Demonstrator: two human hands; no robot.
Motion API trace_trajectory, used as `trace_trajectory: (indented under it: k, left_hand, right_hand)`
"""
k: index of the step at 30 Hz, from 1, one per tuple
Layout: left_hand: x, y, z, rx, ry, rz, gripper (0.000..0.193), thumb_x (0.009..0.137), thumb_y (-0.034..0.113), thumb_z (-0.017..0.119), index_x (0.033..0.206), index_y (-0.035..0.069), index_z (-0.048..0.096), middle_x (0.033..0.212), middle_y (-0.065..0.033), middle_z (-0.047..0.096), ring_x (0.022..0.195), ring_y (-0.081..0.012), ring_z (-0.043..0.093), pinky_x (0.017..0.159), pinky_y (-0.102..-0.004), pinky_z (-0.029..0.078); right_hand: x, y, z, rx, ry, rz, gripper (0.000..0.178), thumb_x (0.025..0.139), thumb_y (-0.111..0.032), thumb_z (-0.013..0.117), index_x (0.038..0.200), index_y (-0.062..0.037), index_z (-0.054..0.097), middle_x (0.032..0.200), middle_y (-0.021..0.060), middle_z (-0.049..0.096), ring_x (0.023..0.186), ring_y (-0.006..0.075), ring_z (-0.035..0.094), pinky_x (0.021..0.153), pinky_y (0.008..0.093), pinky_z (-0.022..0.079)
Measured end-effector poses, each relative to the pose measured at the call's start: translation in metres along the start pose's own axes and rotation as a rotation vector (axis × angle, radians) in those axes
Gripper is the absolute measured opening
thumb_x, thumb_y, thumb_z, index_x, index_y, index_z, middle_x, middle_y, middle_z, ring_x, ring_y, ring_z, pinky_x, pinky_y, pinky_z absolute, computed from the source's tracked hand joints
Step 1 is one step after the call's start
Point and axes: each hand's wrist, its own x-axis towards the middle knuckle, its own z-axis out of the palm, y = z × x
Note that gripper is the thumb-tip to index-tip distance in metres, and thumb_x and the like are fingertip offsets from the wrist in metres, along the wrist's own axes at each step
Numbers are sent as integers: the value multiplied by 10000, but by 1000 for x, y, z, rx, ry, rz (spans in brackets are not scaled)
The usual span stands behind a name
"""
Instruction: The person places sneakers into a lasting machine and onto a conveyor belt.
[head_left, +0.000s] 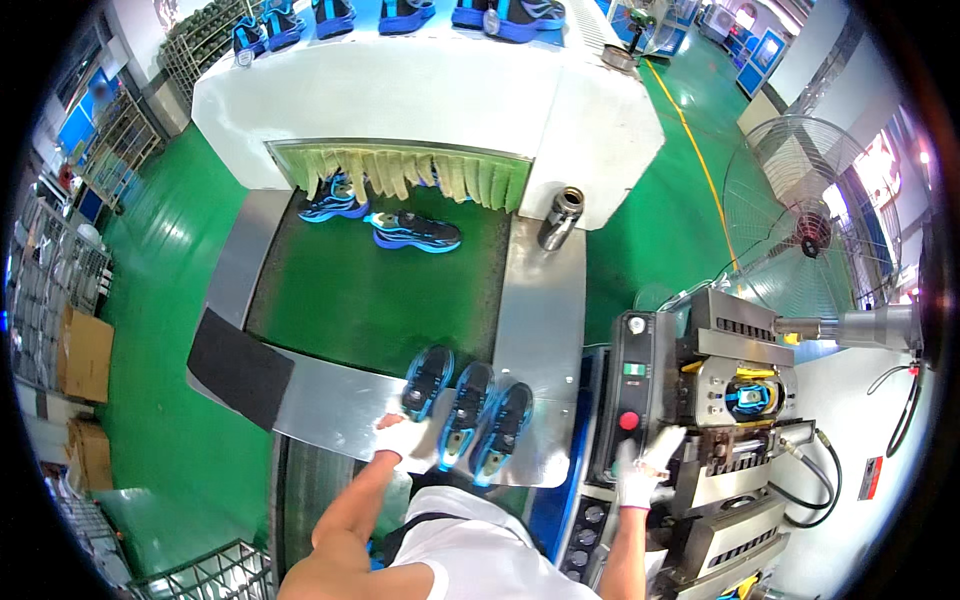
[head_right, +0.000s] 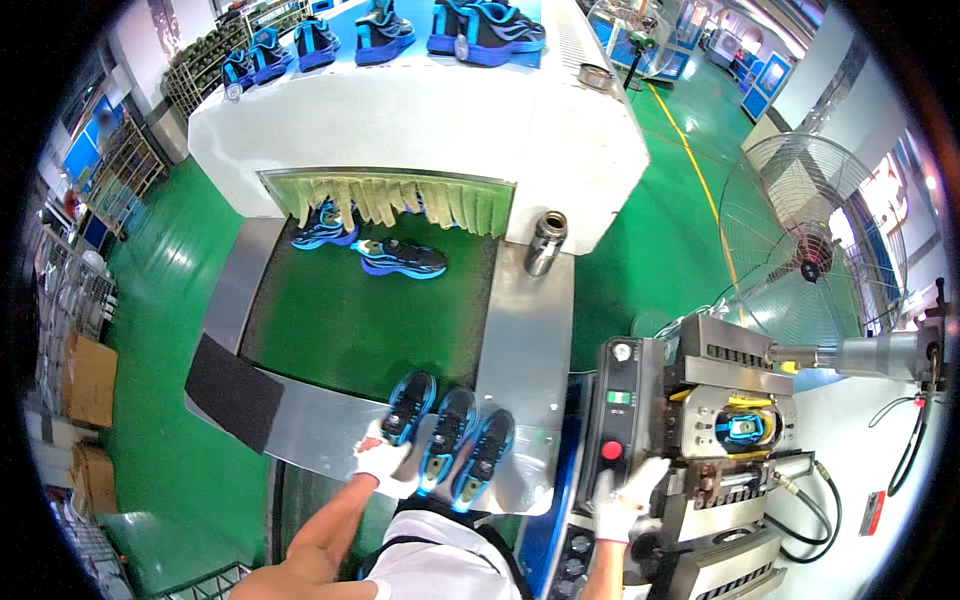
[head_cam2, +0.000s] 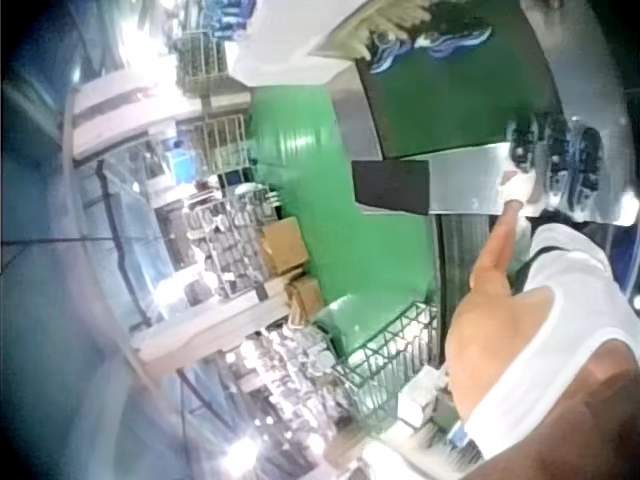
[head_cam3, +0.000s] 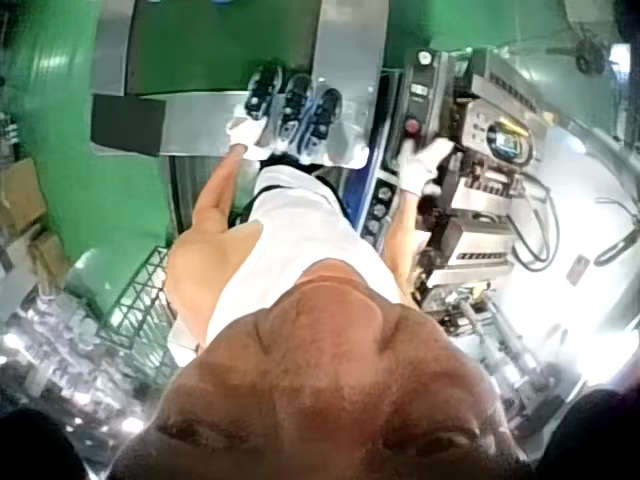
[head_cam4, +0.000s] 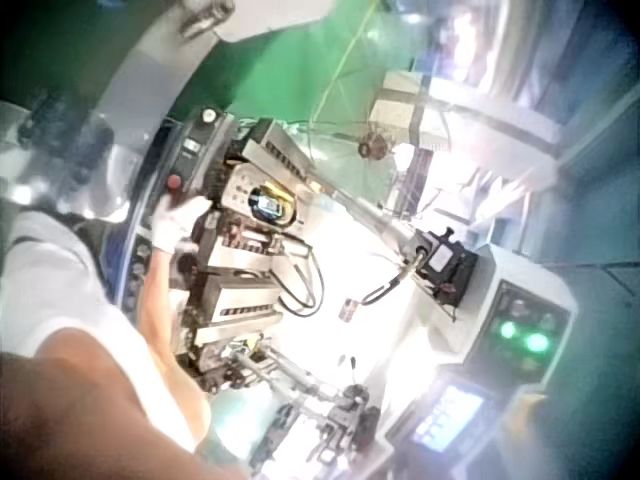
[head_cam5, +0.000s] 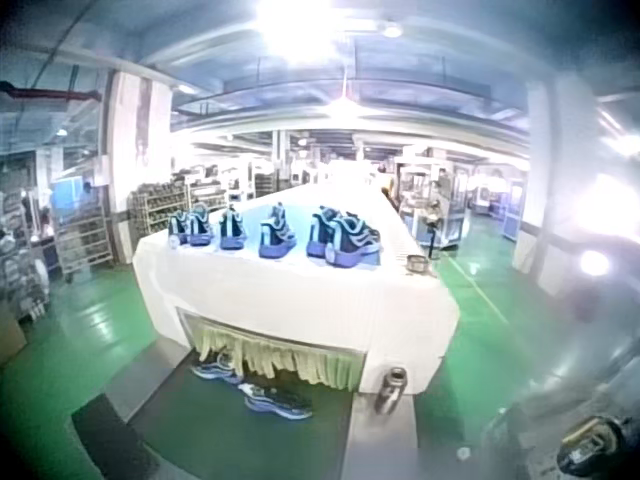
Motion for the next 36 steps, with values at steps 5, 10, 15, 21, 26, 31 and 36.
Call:
trace_trajectory:
  k: [5,10,15,21,26,31,36]
  left_hand:
    - [-3,0,-47,-5,-162,22,626,773,488,786,1227,87,627,1115,-191,738,997,-396,713,871,-485,559]
    - [48,-72,-35,-355,-416,-39,726,806,600,736,1292,64,675,1215,-226,713,1142,-387,681,1007,-475,499]
    - [74,-115,-46,205,-394,185,748,797,552,759,1310,16,660,1258,-290,673,1187,-382,656,1041,-451,484]
    - [96,-76,-146,-265,-194,-273,762,742,481,862,1221,-84,684,1193,-225,727,1046,-305,707,962,-420,527]
    - [119,-68,-164,-105,-186,-140,804,760,522,834,1272,-61,624,1303,-266,645,1204,-391,618,1056,-443,458]
    - [122,-46,-193,186,-200,184,768,751,591,824,1203,4,623,1254,-272,616,1191,-387,588,1073,-474,425]
    - [38,56,-284,371,-551,677,869,806,513,811,1412,-48,542,1436,-279,558,1295,-415,545,1148,-494,369]
  right_hand:
    - [1,-77,-22,-202,-610,213,1140,779,-530,739,1622,23,208,1692,251,176,1562,451,148,1259,561,122]
    - [0,-240,-15,889,-245,-69,1013,792,-307,846,1588,7,304,1603,243,392,1498,338,380,1203,384,337]
    - [-82,-333,125,410,-469,125,964,814,-413,749,1586,-32,315,1578,203,434,1448,364,434,1168,488,352]
    - [-126,-350,117,451,-513,233,953,792,-387,760,1546,14,336,1541,233,419,1436,331,434,1181,446,336]
    - [-116,-336,108,684,-439,359,860,762,-308,800,1483,13,460,1419,257,560,1340,350,549,1123,417,423]
    - [-128,-324,-29,1201,-477,628,855,744,-318,840,1457,38,528,1448,246,571,1346,319,554,1137,388,423]
    - [-212,-371,-171,1450,-69,801,855,794,-293,835,1501,24,473,1446,210,578,1351,279,542,1142,381,421]
